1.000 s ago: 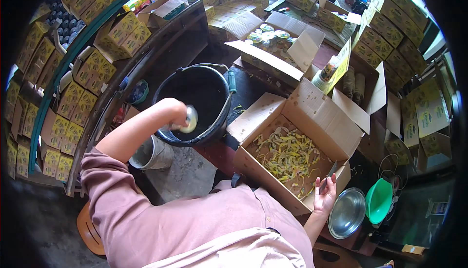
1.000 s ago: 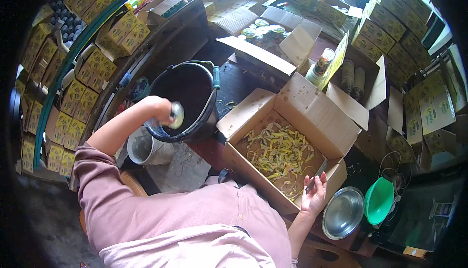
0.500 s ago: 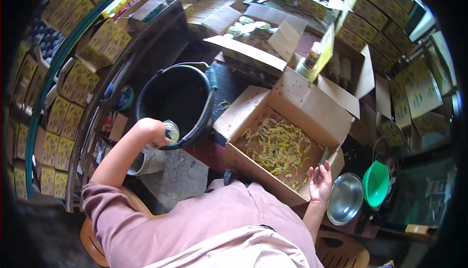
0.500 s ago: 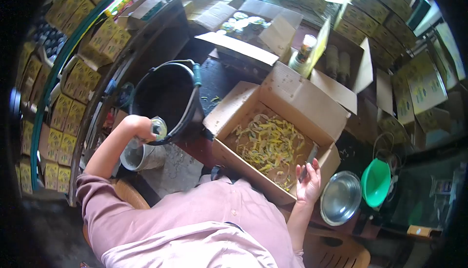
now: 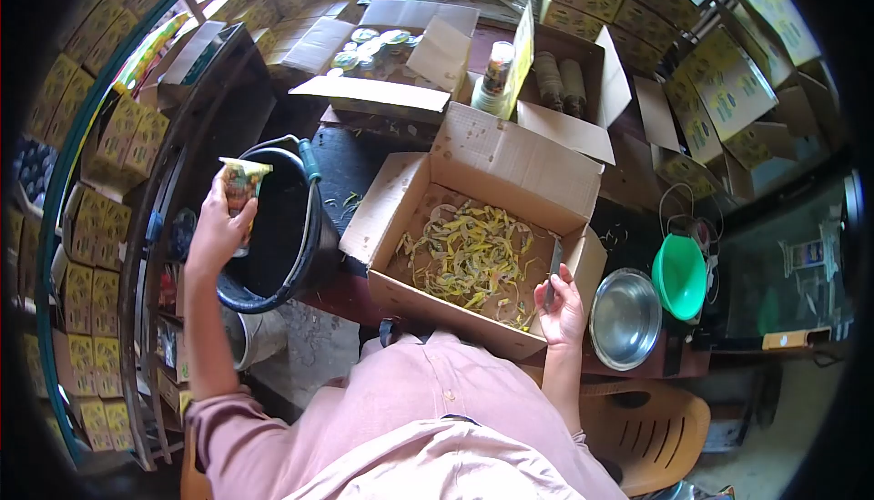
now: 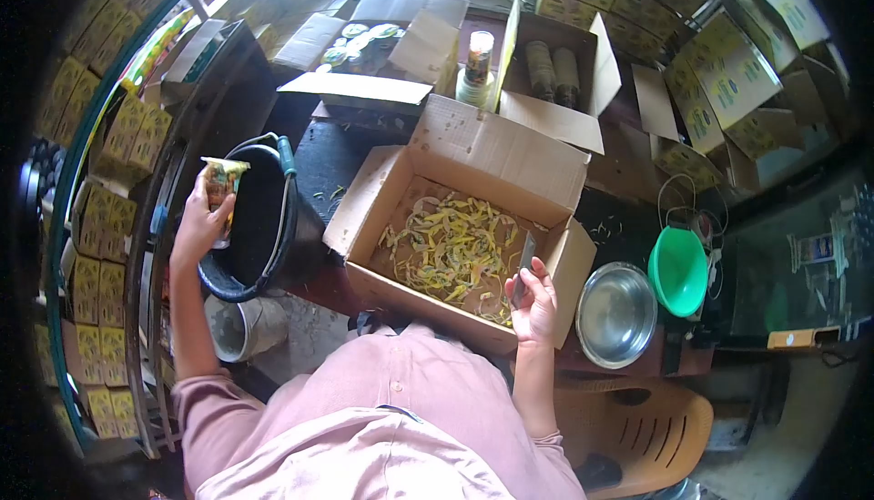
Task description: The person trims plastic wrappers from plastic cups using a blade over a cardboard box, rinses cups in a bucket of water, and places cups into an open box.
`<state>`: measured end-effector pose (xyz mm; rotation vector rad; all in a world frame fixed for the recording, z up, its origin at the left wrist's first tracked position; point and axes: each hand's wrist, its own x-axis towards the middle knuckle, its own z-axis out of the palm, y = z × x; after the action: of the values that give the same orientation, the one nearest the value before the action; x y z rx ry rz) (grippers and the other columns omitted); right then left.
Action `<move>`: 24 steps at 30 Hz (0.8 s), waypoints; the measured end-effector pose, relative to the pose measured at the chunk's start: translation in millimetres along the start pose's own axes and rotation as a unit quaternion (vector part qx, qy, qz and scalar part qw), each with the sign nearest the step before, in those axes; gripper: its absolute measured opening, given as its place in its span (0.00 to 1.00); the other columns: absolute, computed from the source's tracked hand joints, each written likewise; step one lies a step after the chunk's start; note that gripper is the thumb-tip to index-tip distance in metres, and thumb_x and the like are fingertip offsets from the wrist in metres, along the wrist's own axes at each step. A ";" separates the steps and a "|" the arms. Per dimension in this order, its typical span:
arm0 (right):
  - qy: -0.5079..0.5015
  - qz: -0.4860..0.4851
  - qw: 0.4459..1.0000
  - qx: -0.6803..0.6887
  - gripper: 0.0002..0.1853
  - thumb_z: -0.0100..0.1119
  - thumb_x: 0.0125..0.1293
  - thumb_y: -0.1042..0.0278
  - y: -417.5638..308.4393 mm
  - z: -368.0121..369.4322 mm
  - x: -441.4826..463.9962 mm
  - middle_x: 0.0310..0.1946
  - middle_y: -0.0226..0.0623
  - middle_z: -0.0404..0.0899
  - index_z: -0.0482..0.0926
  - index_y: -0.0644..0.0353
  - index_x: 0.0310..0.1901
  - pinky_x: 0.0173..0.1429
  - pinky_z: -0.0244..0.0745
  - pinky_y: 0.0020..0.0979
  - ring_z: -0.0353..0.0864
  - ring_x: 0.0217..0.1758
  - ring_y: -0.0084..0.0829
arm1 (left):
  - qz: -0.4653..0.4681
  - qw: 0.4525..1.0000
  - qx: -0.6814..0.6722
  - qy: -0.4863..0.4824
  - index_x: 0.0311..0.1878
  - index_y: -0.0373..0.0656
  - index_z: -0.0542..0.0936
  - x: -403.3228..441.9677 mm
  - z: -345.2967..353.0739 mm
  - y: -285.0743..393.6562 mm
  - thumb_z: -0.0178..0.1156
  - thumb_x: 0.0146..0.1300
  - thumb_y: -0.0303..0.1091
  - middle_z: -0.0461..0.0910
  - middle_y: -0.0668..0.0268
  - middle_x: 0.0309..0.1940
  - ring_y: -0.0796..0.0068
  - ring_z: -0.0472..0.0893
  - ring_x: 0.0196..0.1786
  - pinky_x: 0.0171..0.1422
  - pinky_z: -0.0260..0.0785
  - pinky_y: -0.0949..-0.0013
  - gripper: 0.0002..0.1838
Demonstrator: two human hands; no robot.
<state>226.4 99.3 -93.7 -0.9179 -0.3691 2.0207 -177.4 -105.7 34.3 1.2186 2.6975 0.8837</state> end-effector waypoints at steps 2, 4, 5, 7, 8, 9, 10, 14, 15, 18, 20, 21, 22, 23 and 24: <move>-0.010 0.003 1.000 -0.004 0.14 0.53 0.56 0.81 2.3 2.1 -2.3 0.29 0.30 0.79 0.72 0.55 0.44 0.40 0.78 0.28 0.79 0.32 0.22 | 0.011 0.987 -0.161 0.000 0.57 0.35 0.61 -1.4 17.6 23.9 0.53 0.55 0.28 0.73 0.53 0.42 0.71 0.75 0.44 0.47 0.70 0.69 0.25; -0.009 -0.004 1.000 -0.014 0.15 0.54 0.55 0.82 4.1 10.2 -3.5 0.29 0.30 0.77 0.72 0.57 0.45 0.38 0.78 0.26 0.79 0.32 0.22 | 0.027 0.941 -0.329 -0.067 0.61 0.39 0.57 -10.0 44.8 54.8 0.51 0.55 0.26 0.69 0.58 0.50 0.72 0.72 0.47 0.50 0.68 0.67 0.29; -0.022 -0.021 0.999 -0.032 0.16 0.55 0.55 0.82 3.1 15.5 -4.6 0.29 0.30 0.77 0.72 0.57 0.45 0.38 0.78 0.26 0.78 0.32 0.22 | 0.045 0.892 -0.439 -0.095 0.61 0.39 0.57 -15.4 62.9 78.2 0.51 0.55 0.24 0.66 0.59 0.54 0.73 0.70 0.51 0.53 0.65 0.69 0.29; -0.049 -0.056 0.995 -0.071 0.17 0.56 0.53 0.83 -1.6 29.7 -6.3 0.30 0.29 0.75 0.71 0.58 0.46 0.38 0.78 0.25 0.77 0.31 0.21 | 0.104 0.898 -0.400 -0.152 0.63 0.39 0.56 -19.9 108.0 88.1 0.51 0.52 0.22 0.64 0.58 0.56 0.70 0.65 0.58 0.63 0.55 0.66 0.32; -0.062 -0.097 0.989 -0.096 0.19 0.58 0.51 0.85 -5.1 39.8 -9.1 0.30 0.29 0.73 0.71 0.60 0.46 0.38 0.77 0.23 0.76 0.31 0.20 | 0.063 0.866 -0.452 -0.204 0.63 0.38 0.55 -24.3 121.9 105.7 0.50 0.49 0.21 0.64 0.57 0.56 0.68 0.64 0.59 0.65 0.52 0.65 0.34; -0.070 -0.167 0.972 -0.149 0.19 0.58 0.51 0.85 -8.7 46.1 -11.1 0.30 0.28 0.73 0.72 0.60 0.46 0.38 0.76 0.22 0.75 0.30 0.19 | 0.132 0.855 -0.463 -0.195 0.63 0.36 0.56 -27.1 136.5 119.7 0.49 0.48 0.22 0.64 0.56 0.56 0.68 0.64 0.60 0.66 0.51 0.67 0.34; -0.076 -0.237 0.947 -0.202 0.19 0.59 0.51 0.85 -13.0 51.5 -11.9 0.30 0.28 0.73 0.72 0.60 0.45 0.37 0.75 0.21 0.75 0.30 0.18 | 0.172 0.857 -0.450 -0.185 0.62 0.34 0.55 -30.9 148.1 129.8 0.52 0.48 0.24 0.65 0.56 0.54 0.69 0.65 0.59 0.64 0.53 0.67 0.35; -0.097 -0.527 0.689 -0.488 0.13 0.62 0.46 0.85 -50.4 90.9 -37.4 0.27 0.30 0.74 0.79 0.59 0.34 0.35 0.72 0.21 0.75 0.31 0.23 | 0.280 0.905 -0.313 -0.069 0.56 0.36 0.59 -42.5 147.8 178.2 0.70 0.38 0.29 0.72 0.53 0.47 0.62 0.75 0.50 0.56 0.66 0.66 0.41; -0.116 -0.595 0.567 -0.558 0.12 0.63 0.45 0.85 -58.7 97.3 -42.1 0.27 0.31 0.74 0.80 0.58 0.31 0.35 0.72 0.21 0.76 0.32 0.25 | 0.253 0.900 -0.346 -0.081 0.55 0.37 0.60 -45.4 151.6 181.4 0.72 0.37 0.30 0.72 0.52 0.46 0.59 0.75 0.50 0.55 0.67 0.65 0.41; -0.172 -0.648 0.417 -0.614 0.11 0.63 0.39 0.82 -73.2 112.3 -50.8 0.27 0.31 0.75 0.81 0.57 0.28 0.35 0.73 0.26 0.77 0.32 0.29 | 0.259 0.907 -0.320 -0.090 0.53 0.37 0.61 -52.2 154.4 181.6 0.72 0.38 0.29 0.71 0.53 0.46 0.59 0.75 0.49 0.53 0.68 0.65 0.39; -0.207 -0.660 0.354 -0.630 0.13 0.64 0.36 0.80 -76.6 118.7 -50.7 0.27 0.29 0.75 0.82 0.56 0.28 0.34 0.74 0.28 0.77 0.32 0.29 | 0.270 0.906 -0.312 -0.093 0.54 0.37 0.63 -52.8 159.2 176.6 0.73 0.36 0.31 0.70 0.57 0.46 0.63 0.74 0.48 0.53 0.68 0.67 0.40; -0.214 -0.657 0.346 -0.634 0.12 0.64 0.35 0.79 -77.1 119.5 -50.6 0.28 0.29 0.75 0.82 0.56 0.28 0.35 0.74 0.28 0.77 0.33 0.29 | 0.284 0.906 -0.304 -0.079 0.53 0.37 0.62 -52.7 154.9 179.0 0.72 0.38 0.30 0.71 0.54 0.45 0.59 0.75 0.47 0.52 0.68 0.65 0.38; -0.220 -0.654 0.339 -0.639 0.12 0.65 0.35 0.78 -77.3 120.1 -50.6 0.28 0.28 0.75 0.82 0.56 0.28 0.35 0.74 0.28 0.77 0.33 0.29 | 0.297 0.905 -0.297 -0.065 0.53 0.37 0.61 -52.6 146.3 183.1 0.70 0.40 0.28 0.71 0.52 0.45 0.56 0.75 0.47 0.52 0.68 0.62 0.36; -0.228 -0.650 0.332 -0.644 0.12 0.65 0.35 0.77 -77.2 120.2 -50.3 0.28 0.28 0.75 0.82 0.56 0.28 0.35 0.74 0.28 0.77 0.33 0.29 | 0.309 0.905 -0.288 -0.051 0.52 0.37 0.60 -52.5 141.7 185.2 0.69 0.42 0.27 0.72 0.49 0.44 0.52 0.75 0.46 0.51 0.68 0.60 0.35; -0.243 -0.640 0.309 -0.660 0.12 0.62 0.41 0.73 -79.8 118.3 -49.6 0.31 0.30 0.77 0.81 0.58 0.33 0.39 0.75 0.28 0.77 0.37 0.28 | 0.324 0.891 -0.314 -0.045 0.53 0.38 0.60 -50.2 142.1 185.3 0.69 0.41 0.26 0.72 0.49 0.44 0.51 0.74 0.45 0.49 0.68 0.58 0.35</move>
<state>205.5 115.1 55.0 -0.2725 -2.3603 -0.0867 20.5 24.4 3.0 1.8962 1.6580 1.5418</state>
